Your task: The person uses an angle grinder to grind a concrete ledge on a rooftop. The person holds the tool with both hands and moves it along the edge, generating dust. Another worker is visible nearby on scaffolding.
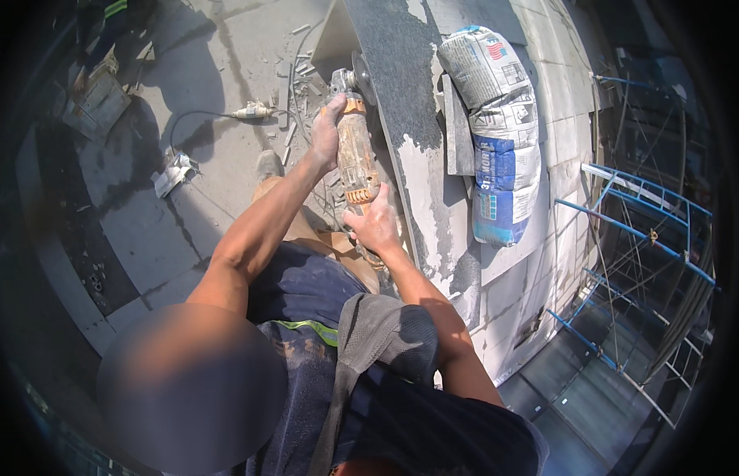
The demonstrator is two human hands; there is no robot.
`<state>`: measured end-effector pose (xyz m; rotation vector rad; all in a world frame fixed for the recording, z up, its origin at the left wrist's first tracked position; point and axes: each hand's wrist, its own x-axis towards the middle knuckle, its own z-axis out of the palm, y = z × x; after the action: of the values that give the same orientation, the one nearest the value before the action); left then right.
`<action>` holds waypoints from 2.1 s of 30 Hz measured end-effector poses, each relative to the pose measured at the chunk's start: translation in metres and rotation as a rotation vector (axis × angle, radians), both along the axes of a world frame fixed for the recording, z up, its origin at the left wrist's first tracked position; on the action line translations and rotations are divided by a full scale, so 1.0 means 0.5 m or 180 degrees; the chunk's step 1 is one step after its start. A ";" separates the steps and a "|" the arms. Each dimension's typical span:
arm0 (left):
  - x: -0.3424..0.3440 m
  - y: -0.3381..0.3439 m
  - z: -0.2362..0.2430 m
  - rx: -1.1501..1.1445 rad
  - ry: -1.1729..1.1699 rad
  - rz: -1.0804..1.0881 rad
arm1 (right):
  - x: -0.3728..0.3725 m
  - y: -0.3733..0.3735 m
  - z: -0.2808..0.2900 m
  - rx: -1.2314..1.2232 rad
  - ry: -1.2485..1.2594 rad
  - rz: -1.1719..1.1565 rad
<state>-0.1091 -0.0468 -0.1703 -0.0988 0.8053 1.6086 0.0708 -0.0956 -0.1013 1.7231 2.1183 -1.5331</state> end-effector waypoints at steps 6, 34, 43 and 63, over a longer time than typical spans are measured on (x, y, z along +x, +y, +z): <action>-0.059 0.053 -0.007 0.0121 0.0051 0.0050 | -0.056 0.049 -0.037 0.0293 0.0101 0.0049; 0.018 -0.015 0.005 0.0023 -0.0002 0.0039 | 0.017 -0.018 -0.004 -0.0099 0.0149 -0.0092; -0.060 0.051 -0.001 0.0019 0.0055 -0.0013 | -0.071 0.055 0.024 -0.0124 0.0193 -0.0054; 0.005 -0.002 -0.006 -0.0059 -0.0049 0.0030 | -0.011 -0.008 0.022 -0.0121 0.0160 -0.0116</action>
<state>-0.1067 -0.0477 -0.1733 -0.1284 0.8091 1.6077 0.0653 -0.0997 -0.0904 1.7388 2.0774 -1.6320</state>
